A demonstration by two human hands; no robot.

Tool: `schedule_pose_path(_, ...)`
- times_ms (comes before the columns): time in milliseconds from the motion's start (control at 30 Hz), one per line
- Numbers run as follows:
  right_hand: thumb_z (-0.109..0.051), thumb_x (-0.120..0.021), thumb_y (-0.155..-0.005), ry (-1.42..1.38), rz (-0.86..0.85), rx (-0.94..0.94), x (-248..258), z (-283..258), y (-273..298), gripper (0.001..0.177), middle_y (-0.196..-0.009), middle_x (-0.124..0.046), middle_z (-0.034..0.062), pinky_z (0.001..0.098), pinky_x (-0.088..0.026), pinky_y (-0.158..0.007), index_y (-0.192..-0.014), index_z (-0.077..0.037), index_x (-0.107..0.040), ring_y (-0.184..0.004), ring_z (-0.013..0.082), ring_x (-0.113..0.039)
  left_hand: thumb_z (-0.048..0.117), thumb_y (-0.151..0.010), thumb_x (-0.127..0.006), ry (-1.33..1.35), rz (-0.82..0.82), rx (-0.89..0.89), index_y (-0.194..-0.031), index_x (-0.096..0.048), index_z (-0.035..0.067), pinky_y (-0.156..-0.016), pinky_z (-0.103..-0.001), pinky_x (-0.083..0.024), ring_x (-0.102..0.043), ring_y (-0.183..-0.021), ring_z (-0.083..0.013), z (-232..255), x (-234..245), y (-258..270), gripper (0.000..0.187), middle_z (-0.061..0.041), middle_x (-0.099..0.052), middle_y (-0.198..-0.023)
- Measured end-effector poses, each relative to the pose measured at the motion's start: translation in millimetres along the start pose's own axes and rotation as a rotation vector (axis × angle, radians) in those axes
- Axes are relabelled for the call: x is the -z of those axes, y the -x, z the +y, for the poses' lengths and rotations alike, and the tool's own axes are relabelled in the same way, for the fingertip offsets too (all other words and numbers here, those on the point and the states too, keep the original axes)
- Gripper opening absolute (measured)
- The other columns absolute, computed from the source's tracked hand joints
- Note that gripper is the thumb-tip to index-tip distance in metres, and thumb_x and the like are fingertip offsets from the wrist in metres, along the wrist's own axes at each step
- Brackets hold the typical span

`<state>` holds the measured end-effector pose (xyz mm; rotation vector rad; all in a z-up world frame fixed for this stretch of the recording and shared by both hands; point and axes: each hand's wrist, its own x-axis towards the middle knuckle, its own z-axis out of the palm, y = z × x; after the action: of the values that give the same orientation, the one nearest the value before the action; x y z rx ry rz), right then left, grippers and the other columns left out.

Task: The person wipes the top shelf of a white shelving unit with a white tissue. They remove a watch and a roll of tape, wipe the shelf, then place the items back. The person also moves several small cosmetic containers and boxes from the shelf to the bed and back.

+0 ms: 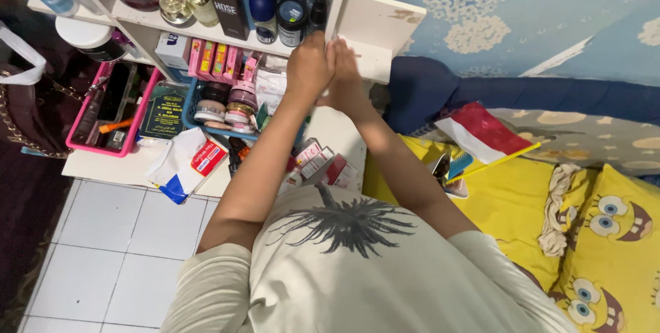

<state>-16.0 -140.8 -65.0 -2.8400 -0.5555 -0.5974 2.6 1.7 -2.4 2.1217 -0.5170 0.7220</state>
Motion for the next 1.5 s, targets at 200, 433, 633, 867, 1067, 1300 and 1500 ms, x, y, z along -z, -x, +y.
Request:
schedule_pose_path(200, -0.064, -0.094, -0.052, 0.163, -0.197, -0.153, 35.9, 10.8, 18.0, 0.147, -0.159, -0.031, 0.0313, 0.0626, -0.015, -0.122, -0.156, 0.010, -0.021, -0.154, 0.0448, -0.022, 0.018, -0.098, -0.063, -0.002, -0.016, 0.020, -0.095, -0.061, -0.001, -0.064, -0.051, -0.054, -0.067, -0.074, -0.0447, 5.4, 3.3, 0.6, 0.019, -0.024, -0.068, -0.086)
schedule_pose_path(433, -0.068, -0.093, -0.052, 0.202, -0.332, -0.392, 48.7, 5.7, 20.3, 0.152, -0.158, -0.026, 0.0349, 0.0560, -0.012, -0.126, -0.152, 0.018, -0.019, -0.153, 0.0501, -0.015, 0.016, -0.096, -0.063, 0.004, 0.025, 0.004, -0.095, -0.059, -0.002, -0.064, -0.050, -0.054, -0.067, -0.073, -0.0447, 4.2, -1.1, 0.0, 0.018, -0.024, -0.067, -0.086)
schedule_pose_path(633, -0.054, -0.089, -0.080, -0.084, 0.120, -0.001, 3.3, -8.2, -4.8, 0.121, -0.163, -0.029, 0.0367, 0.0548, -0.017, -0.130, -0.159, 0.012, -0.026, -0.157, 0.0499, -0.023, 0.017, -0.097, -0.063, 0.029, 0.022, 0.033, -0.094, -0.061, 0.000, -0.066, -0.051, -0.054, -0.067, -0.075, -0.0451, 3.5, -4.5, 2.1, 0.018, -0.025, -0.067, -0.084)
schedule_pose_path(867, -0.002, -0.064, -0.086, -0.165, -0.080, 0.050, 45.5, 23.7, 54.9, 0.068, -0.158, -0.046, 0.0196, 0.0521, -0.026, -0.126, -0.152, -0.003, -0.048, -0.152, 0.0318, -0.038, 0.017, -0.096, -0.062, 0.038, 0.029, 0.002, -0.094, -0.061, -0.001, -0.069, -0.051, -0.055, -0.066, -0.076, -0.0463, 5.3, 2.0, 1.5, 0.019, -0.027, -0.067, -0.084)
schedule_pose_path(1067, 0.000, -0.043, -0.100, -0.596, 0.200, -0.516, 111.2, 53.9, 39.3, 0.041, -0.122, -0.074, 0.0196, 0.0359, -0.055, -0.102, -0.129, -0.003, -0.071, -0.115, 0.0276, -0.072, 0.017, -0.095, -0.062, 0.040, -0.003, -0.006, -0.094, -0.061, -0.003, -0.067, -0.051, -0.056, -0.067, -0.074, -0.0454, 0.3, -1.1, -5.2, 0.020, -0.026, -0.066, -0.083)
schedule_pose_path(1300, 0.009, -0.049, -0.091, -0.484, 0.550, -0.250, 109.4, 15.1, -77.8, 0.048, -0.144, -0.055, 0.0326, 0.0471, -0.029, -0.121, -0.137, 0.013, -0.059, -0.140, 0.0405, -0.045, 0.018, -0.096, -0.064, -0.007, -0.027, -0.008, -0.094, -0.061, -0.003, -0.065, -0.052, -0.055, -0.066, -0.072, -0.0463, 0.7, 3.4, -3.7, 0.021, -0.027, -0.066, -0.083)
schedule_pose_path(1500, -0.006, -0.060, -0.082, 0.213, 0.207, 0.002, 79.6, 14.7, -88.3, 0.050, -0.138, -0.056, 0.0322, 0.0538, -0.020, -0.124, -0.125, 0.019, -0.058, -0.138, 0.0426, -0.046, 0.019, -0.095, -0.064, 0.006, 0.021, -0.027, -0.094, -0.061, -0.002, -0.064, -0.051, -0.054, -0.066, -0.072, -0.0453, 2.7, 1.0, -3.2, 0.021, -0.025, -0.066, -0.082)
